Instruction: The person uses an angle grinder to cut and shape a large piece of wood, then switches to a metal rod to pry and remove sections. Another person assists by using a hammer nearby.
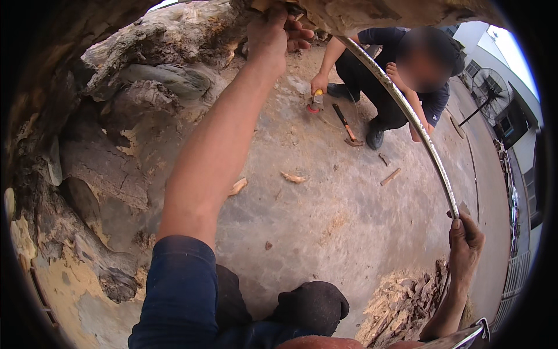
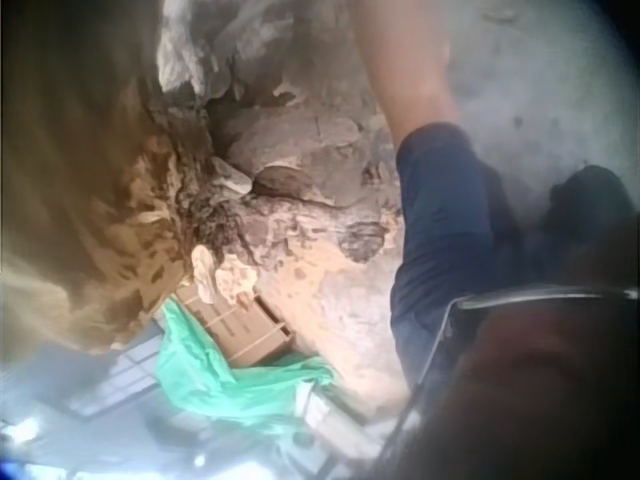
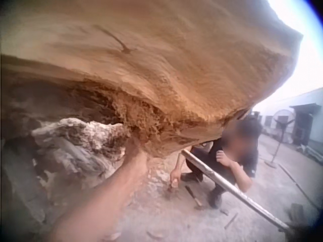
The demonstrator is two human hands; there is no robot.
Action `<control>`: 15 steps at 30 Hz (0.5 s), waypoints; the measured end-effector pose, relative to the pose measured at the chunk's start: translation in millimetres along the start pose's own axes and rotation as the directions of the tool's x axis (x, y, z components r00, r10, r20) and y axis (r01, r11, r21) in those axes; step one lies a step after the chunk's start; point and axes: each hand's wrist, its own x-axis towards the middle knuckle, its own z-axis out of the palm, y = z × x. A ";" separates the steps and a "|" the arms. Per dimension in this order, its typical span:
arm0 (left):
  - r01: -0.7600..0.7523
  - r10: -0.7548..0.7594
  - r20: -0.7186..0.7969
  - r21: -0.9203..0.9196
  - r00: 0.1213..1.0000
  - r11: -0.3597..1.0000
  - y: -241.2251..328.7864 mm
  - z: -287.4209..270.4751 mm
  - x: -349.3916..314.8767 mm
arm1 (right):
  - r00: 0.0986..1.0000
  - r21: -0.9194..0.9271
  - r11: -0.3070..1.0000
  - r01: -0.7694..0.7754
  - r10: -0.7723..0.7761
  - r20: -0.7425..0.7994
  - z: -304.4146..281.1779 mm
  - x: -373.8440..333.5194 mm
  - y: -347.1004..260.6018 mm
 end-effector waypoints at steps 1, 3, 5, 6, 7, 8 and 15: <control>0.011 -0.008 0.044 -0.071 0.999 0.997 3.7 0.2 -5.6 | 0.999 0.032 0.999 0.021 -0.020 -0.027 -2.8 1.6 -3.5; -0.008 0.023 0.113 -0.131 0.993 0.991 12.3 2.7 -14.0 | 1.000 0.029 1.000 0.011 -0.010 -0.023 -6.1 1.1 -8.7; -0.055 0.082 0.181 -0.149 0.980 0.987 10.2 0.9 -12.7 | 1.000 -0.002 1.000 0.007 -0.007 -0.021 -5.9 -0.4 -8.1; -0.071 0.108 0.217 -0.171 0.970 0.983 8.0 -1.8 -11.3 | 1.000 0.001 1.000 -0.016 0.016 0.004 -4.7 -0.9 -7.8; -0.075 0.132 0.265 -0.216 0.955 0.974 2.9 -8.1 -10.5 | 0.999 0.003 0.999 -0.039 0.039 0.028 -3.2 -2.3 -7.0; -0.085 0.130 0.231 -0.194 0.964 0.977 -4.7 -13.8 -7.8 | 0.997 0.010 0.998 -0.055 0.054 0.052 -1.8 -4.3 -6.7; 0.098 -0.116 0.094 0.184 0.989 0.978 -38.2 -22.4 -21.5 | 0.997 0.039 0.996 -0.077 0.077 -0.011 18.6 -31.9 -16.2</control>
